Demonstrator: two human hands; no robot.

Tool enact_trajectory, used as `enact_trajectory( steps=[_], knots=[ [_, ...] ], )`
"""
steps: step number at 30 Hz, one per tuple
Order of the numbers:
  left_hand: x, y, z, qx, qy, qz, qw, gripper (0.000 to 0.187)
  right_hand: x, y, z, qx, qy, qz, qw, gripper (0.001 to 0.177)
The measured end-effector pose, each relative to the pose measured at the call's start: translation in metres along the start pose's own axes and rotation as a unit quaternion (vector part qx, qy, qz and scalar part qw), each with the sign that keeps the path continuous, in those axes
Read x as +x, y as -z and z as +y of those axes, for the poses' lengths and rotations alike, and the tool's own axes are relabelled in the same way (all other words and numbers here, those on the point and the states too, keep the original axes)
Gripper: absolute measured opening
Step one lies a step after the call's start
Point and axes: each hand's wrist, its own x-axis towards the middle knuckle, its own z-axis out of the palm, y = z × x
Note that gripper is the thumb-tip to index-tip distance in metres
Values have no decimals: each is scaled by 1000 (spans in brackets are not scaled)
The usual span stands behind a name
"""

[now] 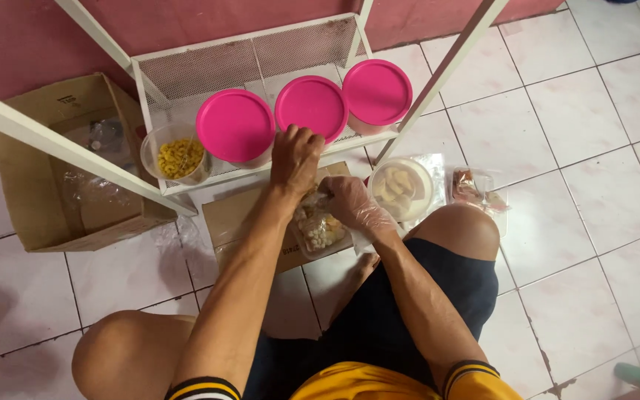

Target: Packing small snacks into plastic bags and organizing them into containers

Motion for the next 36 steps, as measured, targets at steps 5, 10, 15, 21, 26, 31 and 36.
enact_trajectory(
  steps=[5, 10, 15, 21, 26, 31, 36],
  knots=[
    [18, 16, -2, 5, -41, 31, 999, 16, -11, 32, -18, 25, -38, 16, 999, 25],
    [23, 12, -8, -2, -56, 84, 995, 18, -28, 101, -68, 40, -94, 49, 994, 23],
    [43, 68, -15, -34, 27, 138, 989, 24, -4, 138, -92, 88, -145, 192, 967, 14],
    [43, 162, -11, -42, 54, 178, 982, 12, 67, 133, -43, 208, -136, 205, 947, 7],
    [19, 219, 0, -54, 76, 166, 982, 12, 87, 140, -71, 251, -134, 187, 940, 23],
    [-14, 230, 6, -51, 115, 161, 979, 12, 69, 151, -105, 280, -41, 122, 951, 27],
    [-33, 224, 3, -86, 145, 140, 976, 14, 51, 83, -60, -92, 144, 223, 960, 61]
  ],
)
